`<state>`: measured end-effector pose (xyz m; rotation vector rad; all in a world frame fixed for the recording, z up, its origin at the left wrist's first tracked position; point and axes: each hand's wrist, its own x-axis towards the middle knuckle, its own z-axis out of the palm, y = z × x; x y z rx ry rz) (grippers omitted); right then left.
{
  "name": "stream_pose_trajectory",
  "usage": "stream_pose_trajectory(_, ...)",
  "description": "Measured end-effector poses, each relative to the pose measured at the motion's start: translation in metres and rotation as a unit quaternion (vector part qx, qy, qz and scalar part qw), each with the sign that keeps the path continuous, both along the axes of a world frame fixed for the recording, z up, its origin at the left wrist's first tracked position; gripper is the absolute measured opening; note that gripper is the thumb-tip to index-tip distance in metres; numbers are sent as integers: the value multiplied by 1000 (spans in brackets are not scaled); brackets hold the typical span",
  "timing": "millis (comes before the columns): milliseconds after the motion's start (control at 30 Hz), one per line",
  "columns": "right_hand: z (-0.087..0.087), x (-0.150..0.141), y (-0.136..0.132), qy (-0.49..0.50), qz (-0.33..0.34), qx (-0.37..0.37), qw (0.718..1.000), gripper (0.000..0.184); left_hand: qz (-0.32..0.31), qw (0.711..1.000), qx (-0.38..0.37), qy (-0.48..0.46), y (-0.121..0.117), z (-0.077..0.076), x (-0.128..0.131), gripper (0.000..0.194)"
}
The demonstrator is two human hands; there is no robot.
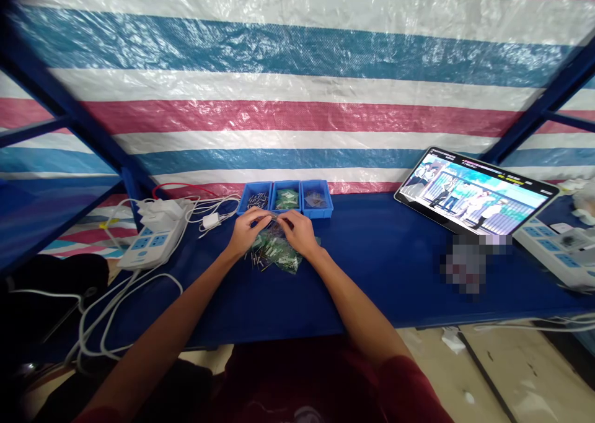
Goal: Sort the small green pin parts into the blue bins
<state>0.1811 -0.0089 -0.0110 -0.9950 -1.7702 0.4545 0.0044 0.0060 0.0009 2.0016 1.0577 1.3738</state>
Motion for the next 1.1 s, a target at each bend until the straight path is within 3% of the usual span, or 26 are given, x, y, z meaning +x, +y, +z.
stream_pose_trajectory(133, -1, -1, -1, 20, 5, -37, 999, 29, 10, 1000, 0, -12, 1, 0, 0, 26)
stream_pose_trajectory(333, -1, 0, -1, 19, -4, -21, 1000, 29, -39, 988, -124, -86, 0, -3, 1, 30)
stream_pose_trajectory(467, -1, 0, -2, 19, 6, -19, 1000, 30, -50, 981, -143, -119, 0, -3, 2, 28)
stream_pose_trajectory(667, 0, 2, -3, -12, 45, 45, 998, 36, -51, 979, -156, -119, 0, 2, 1, 30)
stream_pose_trajectory(800, -4, 1, -1, -51, 27, 62, 996, 34, -64, 971, -177, -148, -2, 5, 2, 37)
stream_pose_trajectory(933, -6, 0, 2, -36, -11, 68, 997, 23, -67, 976, -159, -135, -4, 5, 4, 30)
stream_pose_trajectory(1100, -2, 1, 2, -6, -17, 20, 1000, 24, -45, 993, -91, -54, -2, 4, 2, 28)
